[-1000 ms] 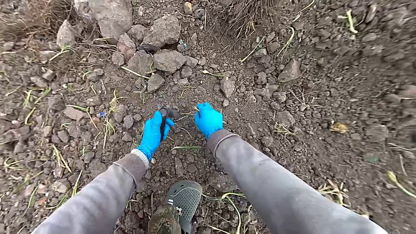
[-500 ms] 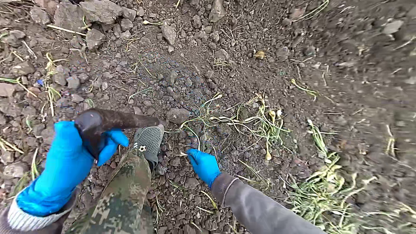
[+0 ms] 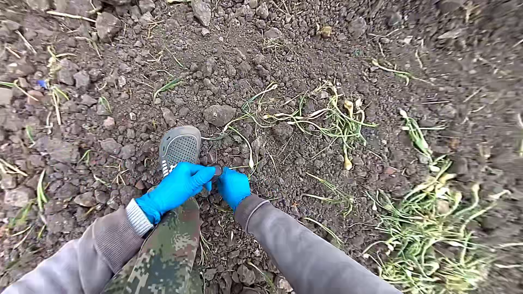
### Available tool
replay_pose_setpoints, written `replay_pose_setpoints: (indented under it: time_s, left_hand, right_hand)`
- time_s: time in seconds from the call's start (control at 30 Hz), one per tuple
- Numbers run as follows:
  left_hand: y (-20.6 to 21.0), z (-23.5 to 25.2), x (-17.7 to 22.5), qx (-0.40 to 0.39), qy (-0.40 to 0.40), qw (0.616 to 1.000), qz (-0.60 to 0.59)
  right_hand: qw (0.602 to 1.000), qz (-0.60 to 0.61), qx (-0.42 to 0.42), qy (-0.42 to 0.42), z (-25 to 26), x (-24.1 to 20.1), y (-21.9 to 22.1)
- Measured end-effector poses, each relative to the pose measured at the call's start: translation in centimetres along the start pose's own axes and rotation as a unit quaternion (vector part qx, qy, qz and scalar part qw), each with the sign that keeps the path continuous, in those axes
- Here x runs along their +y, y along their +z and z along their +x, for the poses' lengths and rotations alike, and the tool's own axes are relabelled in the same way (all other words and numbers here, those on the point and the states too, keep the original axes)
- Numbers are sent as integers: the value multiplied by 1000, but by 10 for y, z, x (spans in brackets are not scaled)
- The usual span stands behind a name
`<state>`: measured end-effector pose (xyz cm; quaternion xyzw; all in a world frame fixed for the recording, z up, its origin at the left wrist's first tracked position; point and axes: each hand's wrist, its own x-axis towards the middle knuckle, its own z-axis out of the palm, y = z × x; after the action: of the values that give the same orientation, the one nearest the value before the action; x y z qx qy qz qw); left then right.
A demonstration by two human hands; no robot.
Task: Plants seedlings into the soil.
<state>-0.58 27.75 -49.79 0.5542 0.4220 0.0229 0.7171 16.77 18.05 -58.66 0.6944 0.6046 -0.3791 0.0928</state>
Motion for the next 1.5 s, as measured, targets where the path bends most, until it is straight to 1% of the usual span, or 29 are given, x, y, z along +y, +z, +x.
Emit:
replay_pose_setpoints:
  time_s: [0.07,0.13,0.17,0.23,0.27,0.3,0.37,0.4,0.47,0.53,0.57,0.63,0.67,0.73,0.77,0.83,0.93,1.0,1.03,1.1,1.13,1.2,1.27,1.3,1.33,1.37,1.43,1.47,1.5]
  left_hand:
    - [-9,-25,15,45,28,998,-33]
    - [-23,-42,26,78,93,992,-34]
    - [-26,-47,27,91,118,988,-33]
    - [-24,-39,14,116,137,983,-38]
    - [-24,-30,4,127,130,983,-35]
    - [-25,-23,-4,134,120,983,-40]
    - [-33,-18,-10,147,108,981,-72]
    - [-41,-20,-7,148,113,978,-94]
    - [-55,-31,12,142,144,970,-134]
    - [-65,-35,40,124,179,965,-146]
    - [-64,-29,55,123,178,967,-133]
    - [-47,-2,69,135,149,978,-46]
    - [-36,17,62,133,125,983,1]
    - [-24,43,37,98,74,991,61]
    - [-22,48,27,85,55,993,55]
    - [-27,45,18,94,41,995,15]
    - [-44,19,48,123,70,989,-27]
    - [-42,11,63,140,100,984,-35]
    - [-37,16,60,148,100,984,-24]
    - [-24,37,31,149,54,987,8]
    - [-20,46,17,147,23,989,14]
    - [-18,50,7,147,-4,989,-15]
    - [-23,38,10,167,5,985,-46]
    - [-27,27,16,179,18,982,-59]
    - [-31,14,24,188,39,979,-68]
    - [-39,1,33,198,70,975,-72]
    - [-59,-27,44,205,120,966,-104]
    - [-72,-39,44,200,144,960,-134]
    - [-86,-49,38,181,171,953,-170]
  right_hand:
    - [1000,21,19,-11,8,-13,19]
    - [1000,10,-24,-13,22,-19,25]
    - [999,11,-31,-43,20,-14,26]
    - [995,11,17,-98,7,6,15]
    - [994,-10,45,-94,3,17,3]
    - [996,-35,60,-61,0,28,-7]
    - [997,-71,31,27,3,45,-18]
    - [995,-91,17,37,6,51,-19]
    - [994,-106,7,11,4,56,-18]
    - [995,-80,39,-34,-4,61,-19]
    - [994,-68,65,-54,-5,64,-19]
    - [992,-47,99,-64,2,68,-20]
    - [993,-38,103,-53,7,66,-24]
    - [993,-8,114,-38,17,58,-36]
    - [990,4,133,-43,23,55,-40]
    - [986,13,156,-55,34,49,-41]
    - [992,16,122,-40,44,42,-41]
    - [990,19,134,-40,43,41,-39]
    - [987,19,149,-48,44,40,-40]
    - [984,19,166,-68,46,33,-48]
    - [983,15,163,-77,50,28,-54]
    - [990,-7,120,-79,62,15,-59]
    - [997,-23,33,-65,79,0,-53]
    - [998,-26,-19,-53,86,-6,-47]
    - [998,-25,-48,-44,89,-9,-40]
    - [998,-20,-34,-42,91,-10,-33]
    - [995,-8,78,-68,90,-11,-17]
    - [991,-8,110,-80,94,-13,-14]
    - [992,-13,100,-71,99,-16,-16]
